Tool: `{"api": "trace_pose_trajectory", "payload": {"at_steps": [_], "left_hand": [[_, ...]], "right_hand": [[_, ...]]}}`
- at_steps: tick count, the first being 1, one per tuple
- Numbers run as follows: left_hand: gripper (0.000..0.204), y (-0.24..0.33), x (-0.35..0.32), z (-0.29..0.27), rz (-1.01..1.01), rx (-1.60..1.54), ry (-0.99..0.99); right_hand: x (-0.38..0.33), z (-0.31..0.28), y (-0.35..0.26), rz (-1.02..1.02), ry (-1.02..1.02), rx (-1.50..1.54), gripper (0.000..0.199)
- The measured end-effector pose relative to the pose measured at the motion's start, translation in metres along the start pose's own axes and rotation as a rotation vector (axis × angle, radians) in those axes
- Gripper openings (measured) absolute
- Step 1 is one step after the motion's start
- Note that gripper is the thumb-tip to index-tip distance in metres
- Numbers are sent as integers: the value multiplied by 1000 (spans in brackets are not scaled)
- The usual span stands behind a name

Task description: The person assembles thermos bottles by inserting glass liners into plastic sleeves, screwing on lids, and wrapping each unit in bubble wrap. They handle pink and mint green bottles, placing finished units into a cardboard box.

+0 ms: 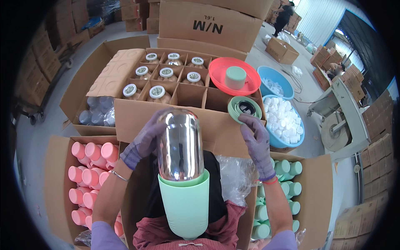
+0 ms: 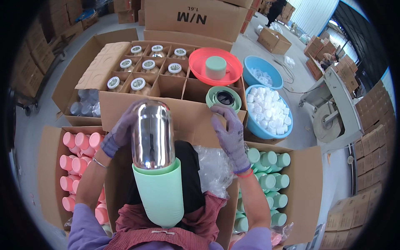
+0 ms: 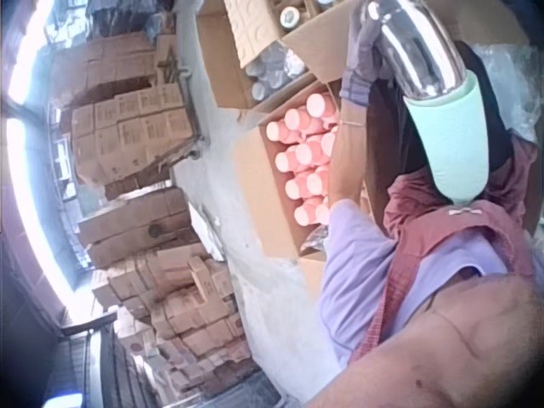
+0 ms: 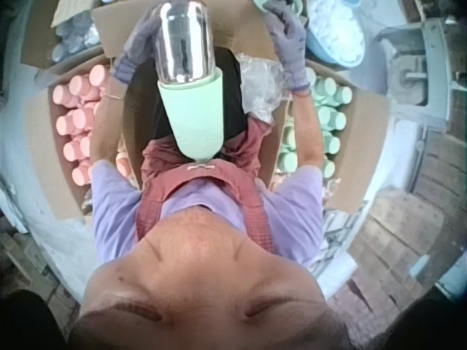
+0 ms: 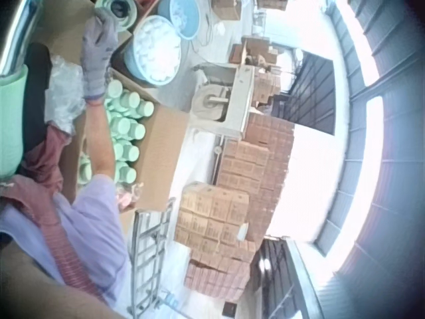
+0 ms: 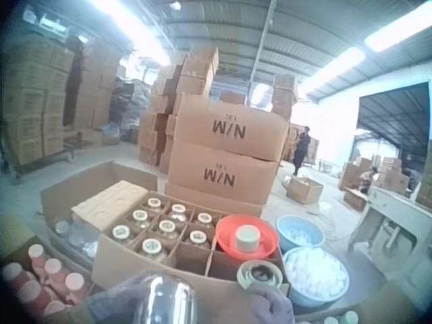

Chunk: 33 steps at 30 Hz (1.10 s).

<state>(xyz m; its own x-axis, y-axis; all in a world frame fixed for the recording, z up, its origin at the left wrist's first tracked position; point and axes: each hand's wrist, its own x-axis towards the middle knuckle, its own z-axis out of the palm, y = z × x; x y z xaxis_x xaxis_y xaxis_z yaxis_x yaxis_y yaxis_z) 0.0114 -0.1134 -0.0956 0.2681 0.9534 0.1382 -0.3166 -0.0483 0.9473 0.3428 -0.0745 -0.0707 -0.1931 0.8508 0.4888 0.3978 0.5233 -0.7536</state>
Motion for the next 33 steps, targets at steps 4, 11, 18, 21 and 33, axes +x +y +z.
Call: {"api": "trace_pose_trajectory", "payload": {"at_steps": [4,11,18,21,33], "left_hand": [[79,4,-16,22,-287,330,-230],[65,-3,-23,31,-466,443,-685],[53,19,-4,83,-473,1327,-909],[49,20,-3,86,-357,1288,-760],[68,-2,-16,65,427,473,8]], "right_hand": [[16,-5,21,-13,42,-41,24],[63,-19,52,68,-26,-167,32],[92,-27,63,101,-459,-414,57],[97,-21,35,260,-523,-445,64],[-23,82,-60,720,-263,1032,39]]}}
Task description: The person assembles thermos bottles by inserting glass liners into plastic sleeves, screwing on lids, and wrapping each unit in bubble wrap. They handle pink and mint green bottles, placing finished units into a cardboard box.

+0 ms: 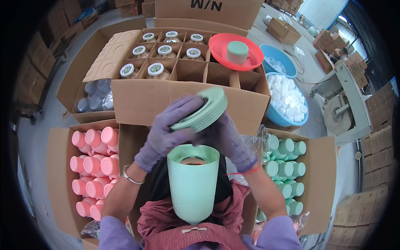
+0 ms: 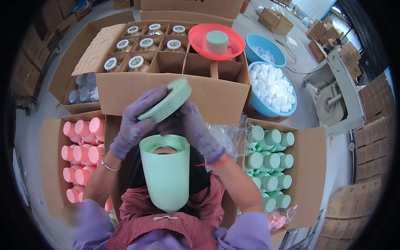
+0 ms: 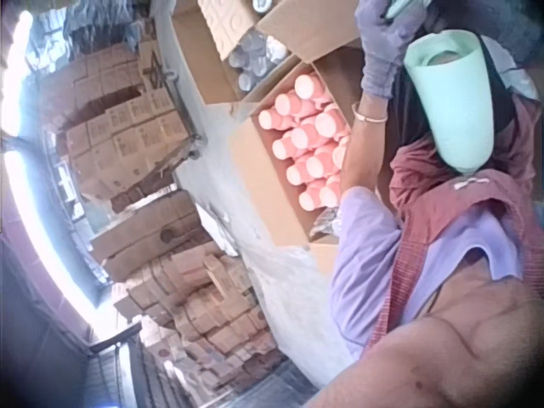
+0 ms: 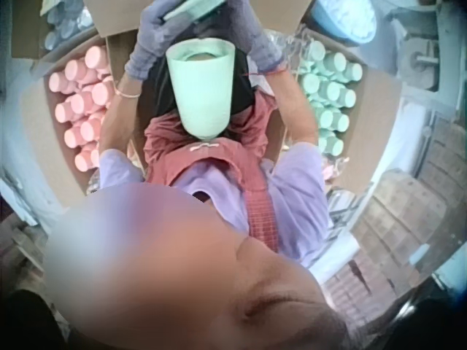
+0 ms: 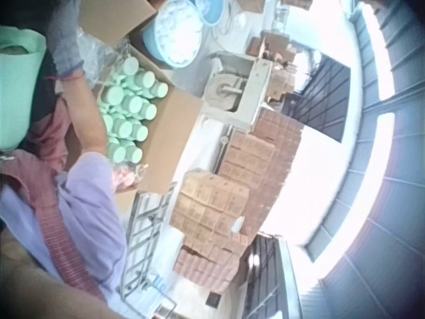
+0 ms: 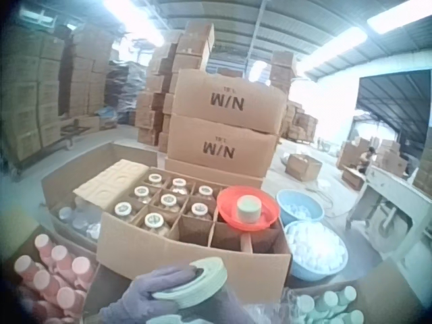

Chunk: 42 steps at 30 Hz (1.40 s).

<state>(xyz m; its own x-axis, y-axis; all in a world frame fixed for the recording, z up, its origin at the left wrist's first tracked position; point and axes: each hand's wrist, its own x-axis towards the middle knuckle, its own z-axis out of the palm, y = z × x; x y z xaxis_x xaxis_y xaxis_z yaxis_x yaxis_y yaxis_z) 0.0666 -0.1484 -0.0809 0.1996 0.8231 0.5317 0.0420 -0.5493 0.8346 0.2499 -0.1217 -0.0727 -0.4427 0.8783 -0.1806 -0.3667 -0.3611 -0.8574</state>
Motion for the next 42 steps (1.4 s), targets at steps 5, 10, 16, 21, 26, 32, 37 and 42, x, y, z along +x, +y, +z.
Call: {"api": "trace_pose_trajectory", "payload": {"at_steps": [5,10,16,21,26,32,37,42], "left_hand": [[62,-6,-51,-38,-276,-21,-282],[48,-2,-43,-23,-216,-10,-448],[55,24,-54,-11,-274,180,-401],[50,39,-59,3,-177,370,-304],[44,5,-42,-12,-315,-16,-303],[48,-7,-58,-13,-229,-31,-346],[51,33,-66,-2,-85,360,-392],[50,30,-76,16,-108,37,-158]], "right_hand": [[-31,-69,0,-56,164,-576,34],[-37,-32,10,-189,-9,-679,30],[-24,-18,28,-118,-229,-633,35],[-18,-18,14,-27,-461,-799,38],[-18,-16,-3,-137,-362,-1025,38],[-23,-3,4,5,-143,-944,45],[-21,-20,15,-87,-440,-924,48],[-48,-33,-7,-62,-523,-1031,59]]}}
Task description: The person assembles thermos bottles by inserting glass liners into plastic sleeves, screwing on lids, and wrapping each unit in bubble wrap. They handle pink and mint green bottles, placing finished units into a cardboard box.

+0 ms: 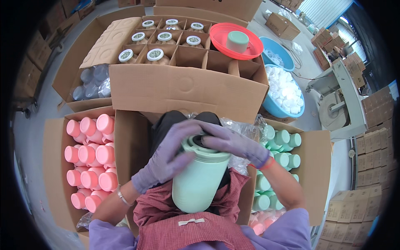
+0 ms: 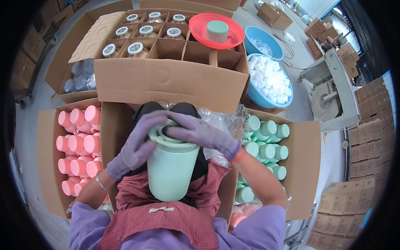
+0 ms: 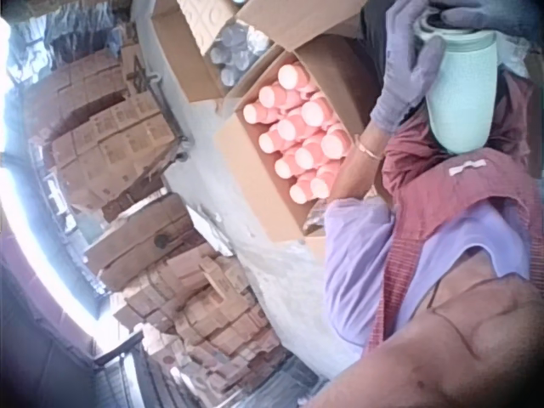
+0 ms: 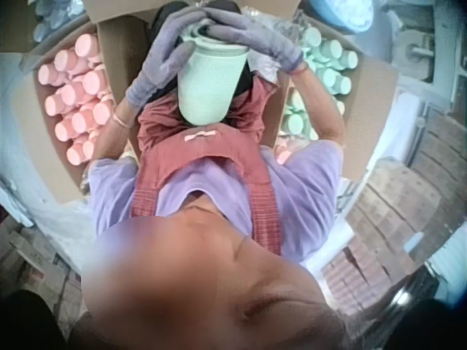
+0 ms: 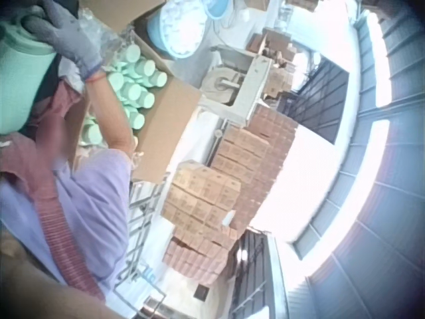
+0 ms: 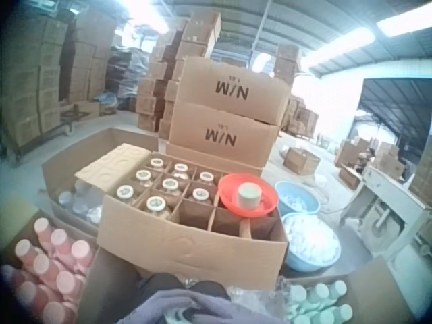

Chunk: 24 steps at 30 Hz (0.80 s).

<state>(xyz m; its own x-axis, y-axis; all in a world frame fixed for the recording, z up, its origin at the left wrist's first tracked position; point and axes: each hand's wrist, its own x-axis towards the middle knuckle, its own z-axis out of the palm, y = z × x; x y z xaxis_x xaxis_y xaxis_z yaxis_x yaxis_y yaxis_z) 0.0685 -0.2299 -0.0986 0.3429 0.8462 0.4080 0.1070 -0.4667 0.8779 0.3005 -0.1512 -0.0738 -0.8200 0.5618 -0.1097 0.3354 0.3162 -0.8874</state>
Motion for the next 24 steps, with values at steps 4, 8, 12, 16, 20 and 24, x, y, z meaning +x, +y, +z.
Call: {"api": "trace_pose_trajectory", "payload": {"at_steps": [4,8,12,16,20,24], "left_hand": [[48,-40,-50,65,-418,-301,393],[64,-35,-92,117,-918,-409,231],[60,33,-84,90,-799,-448,-76],[43,17,-104,80,-317,-268,-63],[39,-8,-81,65,-845,-437,29],[33,34,-36,59,114,438,-106]], "right_hand": [[-87,-17,-30,322,84,-347,59],[-175,-8,19,833,-66,-164,48],[-226,26,50,824,-40,-230,57],[-190,55,55,169,380,-632,51],[-126,62,8,-41,649,-4,41],[-140,60,50,374,744,1040,54]]}}
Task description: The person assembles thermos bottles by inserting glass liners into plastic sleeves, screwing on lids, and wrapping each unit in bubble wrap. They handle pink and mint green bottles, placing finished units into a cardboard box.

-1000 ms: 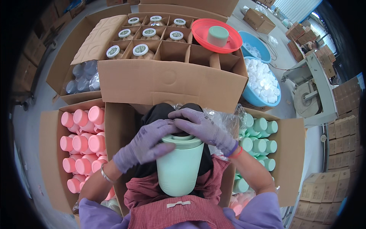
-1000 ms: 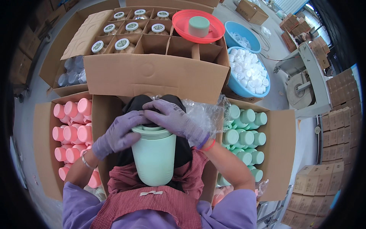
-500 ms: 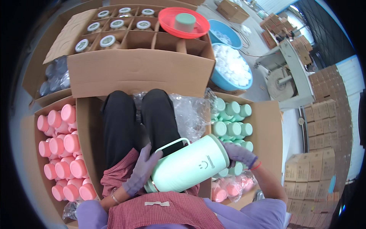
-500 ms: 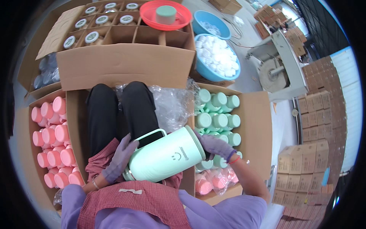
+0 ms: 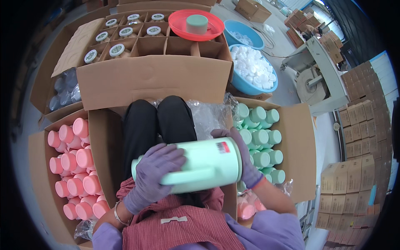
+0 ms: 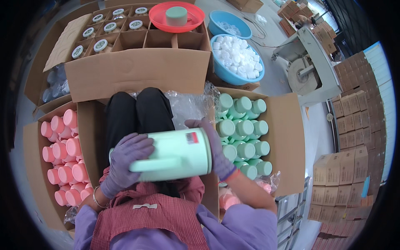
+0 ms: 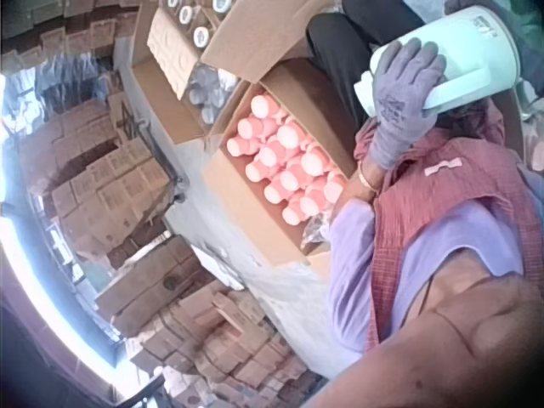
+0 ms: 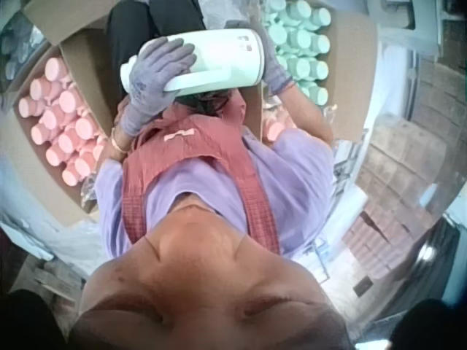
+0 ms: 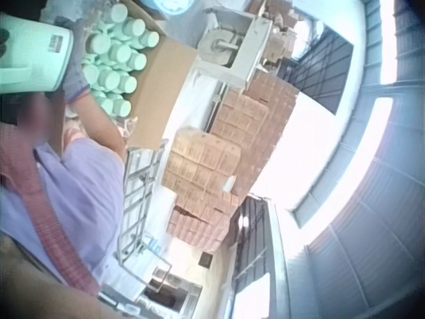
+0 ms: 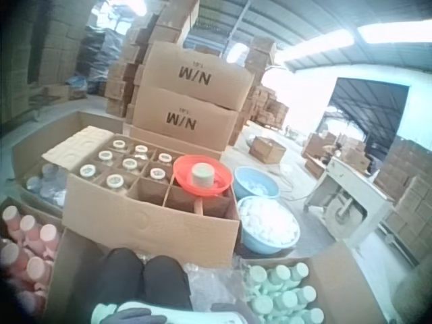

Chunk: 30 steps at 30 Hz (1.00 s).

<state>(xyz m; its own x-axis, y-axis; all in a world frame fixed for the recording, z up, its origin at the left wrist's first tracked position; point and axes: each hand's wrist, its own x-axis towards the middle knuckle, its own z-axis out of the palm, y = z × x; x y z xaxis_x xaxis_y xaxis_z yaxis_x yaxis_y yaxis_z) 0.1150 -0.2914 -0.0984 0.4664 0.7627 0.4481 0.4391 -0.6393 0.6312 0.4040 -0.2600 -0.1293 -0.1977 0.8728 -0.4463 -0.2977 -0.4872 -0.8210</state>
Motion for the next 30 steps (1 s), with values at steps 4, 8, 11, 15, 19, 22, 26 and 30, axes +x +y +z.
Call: {"api": "trace_pose_trajectory", "payload": {"at_steps": [4,8,11,15,19,22,26,30], "left_hand": [[28,-17,2,4,-344,-612,22],[24,-6,11,2,-703,-689,23],[26,5,34,4,160,120,45],[19,-22,22,-4,-742,-793,-50],[27,-7,30,6,-14,-58,174],[27,-5,36,8,92,31,59],[22,-23,14,13,-767,-934,127],[22,-28,-17,51,-790,-686,279]], "right_hand": [[-15,19,-36,87,141,-247,64],[-24,17,-46,-741,-298,-829,48],[6,-20,-7,-123,-65,-278,58],[-10,7,-29,-358,86,-648,66],[-10,6,-28,-545,-104,-659,50],[0,-18,-11,-255,80,-443,48],[-7,1,-47,-546,-181,-685,55],[-15,26,-80,-474,-367,-796,59]]}}
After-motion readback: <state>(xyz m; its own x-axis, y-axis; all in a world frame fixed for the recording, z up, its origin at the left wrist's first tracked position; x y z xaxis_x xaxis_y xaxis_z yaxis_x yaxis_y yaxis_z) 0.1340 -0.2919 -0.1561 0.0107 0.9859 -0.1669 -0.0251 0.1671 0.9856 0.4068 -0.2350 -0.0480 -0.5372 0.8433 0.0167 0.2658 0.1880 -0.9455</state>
